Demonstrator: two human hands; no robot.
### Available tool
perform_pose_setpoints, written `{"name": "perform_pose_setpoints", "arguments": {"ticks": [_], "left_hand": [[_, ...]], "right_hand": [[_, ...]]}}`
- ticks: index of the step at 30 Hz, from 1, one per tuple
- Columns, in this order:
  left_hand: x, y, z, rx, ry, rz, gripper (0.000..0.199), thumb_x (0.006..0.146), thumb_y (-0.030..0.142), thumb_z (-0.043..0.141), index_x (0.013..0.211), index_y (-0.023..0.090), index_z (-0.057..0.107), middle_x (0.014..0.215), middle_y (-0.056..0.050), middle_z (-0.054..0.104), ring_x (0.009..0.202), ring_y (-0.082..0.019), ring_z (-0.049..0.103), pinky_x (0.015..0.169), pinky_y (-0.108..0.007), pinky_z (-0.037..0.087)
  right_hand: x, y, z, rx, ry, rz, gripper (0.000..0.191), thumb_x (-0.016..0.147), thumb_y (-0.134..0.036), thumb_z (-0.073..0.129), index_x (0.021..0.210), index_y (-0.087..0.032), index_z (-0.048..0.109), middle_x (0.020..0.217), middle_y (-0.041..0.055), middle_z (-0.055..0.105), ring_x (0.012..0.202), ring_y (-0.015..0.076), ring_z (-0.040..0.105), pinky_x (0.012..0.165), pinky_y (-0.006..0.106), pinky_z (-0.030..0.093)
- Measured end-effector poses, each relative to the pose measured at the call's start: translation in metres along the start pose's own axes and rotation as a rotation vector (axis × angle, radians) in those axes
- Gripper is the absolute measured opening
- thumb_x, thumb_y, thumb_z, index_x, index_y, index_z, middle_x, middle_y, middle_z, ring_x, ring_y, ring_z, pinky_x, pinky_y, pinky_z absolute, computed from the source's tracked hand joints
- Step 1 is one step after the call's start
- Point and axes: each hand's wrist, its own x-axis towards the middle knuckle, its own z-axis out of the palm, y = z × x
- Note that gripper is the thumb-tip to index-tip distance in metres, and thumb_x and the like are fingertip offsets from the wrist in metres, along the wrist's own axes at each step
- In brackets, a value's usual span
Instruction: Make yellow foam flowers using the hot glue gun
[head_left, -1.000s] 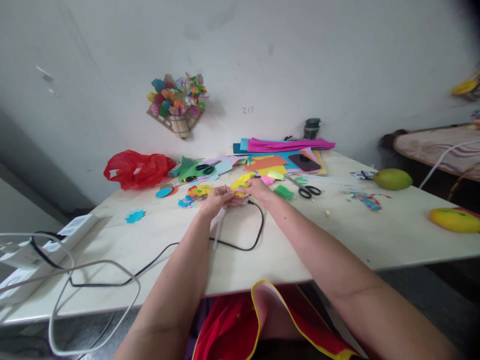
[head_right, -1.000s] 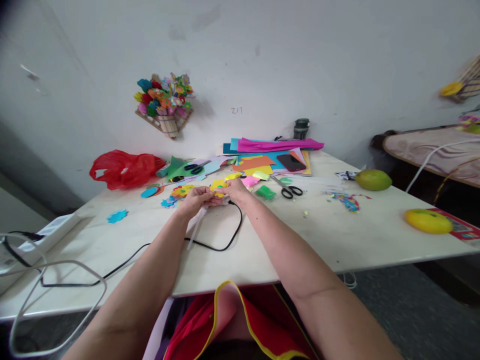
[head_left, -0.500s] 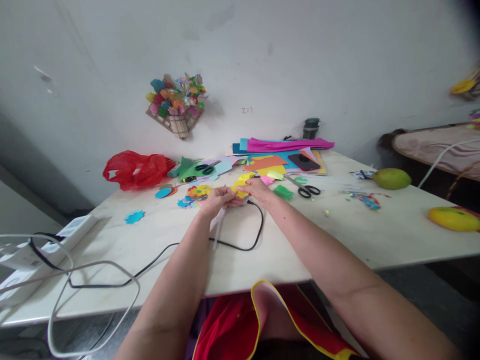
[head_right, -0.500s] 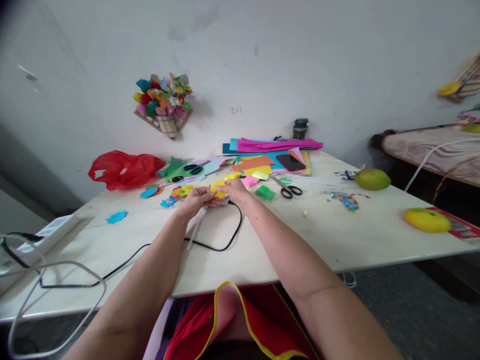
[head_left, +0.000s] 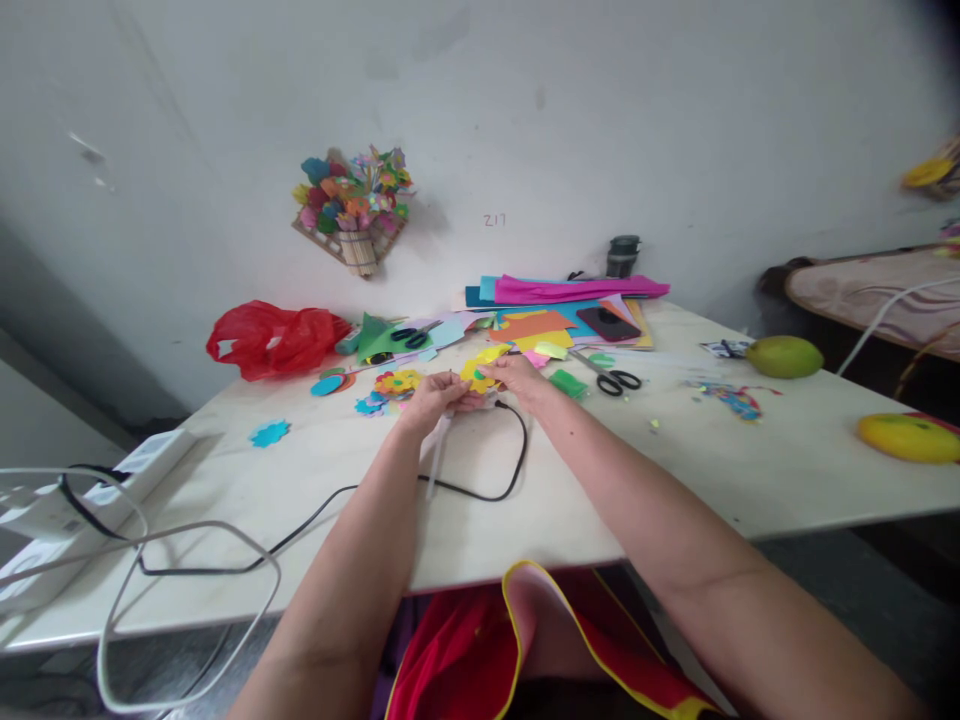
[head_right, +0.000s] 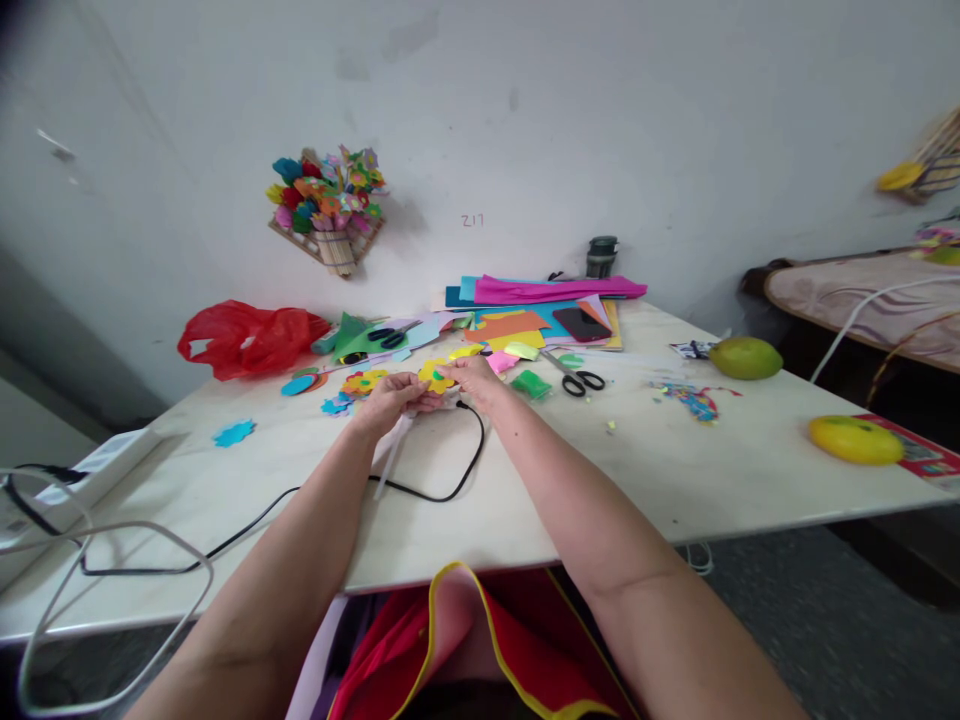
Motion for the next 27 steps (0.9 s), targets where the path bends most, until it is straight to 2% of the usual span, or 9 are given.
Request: {"name": "perform_pose_setpoints", "arguments": {"ticks": [5, 12, 17, 22, 27], "left_hand": [[-0.0002, 0.0001, -0.0005, 0.016, -0.009, -0.002, 0.03, 0.065, 0.038, 0.07, 0.07, 0.014, 0.051, 0.069, -0.007, 0.068, 0.068, -0.019, 0.067, 0.065, -0.029, 0.052], [0.0013, 0.0005, -0.0008, 0.011, 0.015, 0.015, 0.032, 0.065, 0.038, 0.069, 0.068, 0.014, 0.048, 0.068, -0.005, 0.067, 0.065, -0.018, 0.067, 0.064, -0.029, 0.052], [0.002, -0.0005, -0.001, 0.015, 0.01, 0.028, 0.032, 0.066, 0.039, 0.069, 0.067, 0.015, 0.048, 0.069, -0.006, 0.067, 0.066, -0.018, 0.066, 0.066, -0.029, 0.052], [0.0017, -0.0019, -0.0008, 0.032, 0.001, 0.022, 0.031, 0.066, 0.039, 0.069, 0.069, 0.015, 0.05, 0.069, -0.005, 0.067, 0.066, -0.018, 0.067, 0.065, -0.029, 0.052], [0.0017, -0.0018, -0.0005, 0.041, 0.008, 0.015, 0.031, 0.065, 0.04, 0.069, 0.068, 0.015, 0.05, 0.068, -0.005, 0.068, 0.066, -0.018, 0.066, 0.066, -0.029, 0.052]], "right_hand": [[0.0021, 0.0018, 0.0008, -0.029, 0.016, -0.056, 0.038, 0.048, -0.044, 0.074, 0.049, -0.016, 0.048, 0.048, -0.0055, 0.043, 0.05, 0.0069, 0.037, 0.052, 0.024, 0.029], [0.0001, -0.0008, -0.002, 0.012, -0.071, -0.016, 0.037, 0.062, -0.051, 0.064, 0.065, -0.015, 0.059, 0.062, 0.0009, 0.058, 0.058, 0.0109, 0.05, 0.055, 0.025, 0.034], [0.0004, 0.0005, -0.0009, -0.013, -0.108, -0.005, 0.035, 0.053, -0.044, 0.072, 0.062, -0.014, 0.057, 0.06, -0.0009, 0.056, 0.056, 0.0094, 0.048, 0.056, 0.024, 0.034], [0.0036, 0.0069, 0.0025, -0.008, -0.03, -0.046, 0.035, 0.049, -0.04, 0.075, 0.055, -0.016, 0.051, 0.053, -0.0043, 0.049, 0.052, 0.008, 0.042, 0.053, 0.024, 0.031], [0.0002, 0.0021, 0.0018, 0.014, -0.057, -0.018, 0.035, 0.049, -0.042, 0.075, 0.057, -0.016, 0.053, 0.057, -0.0021, 0.053, 0.055, 0.0095, 0.046, 0.054, 0.024, 0.034]]}}
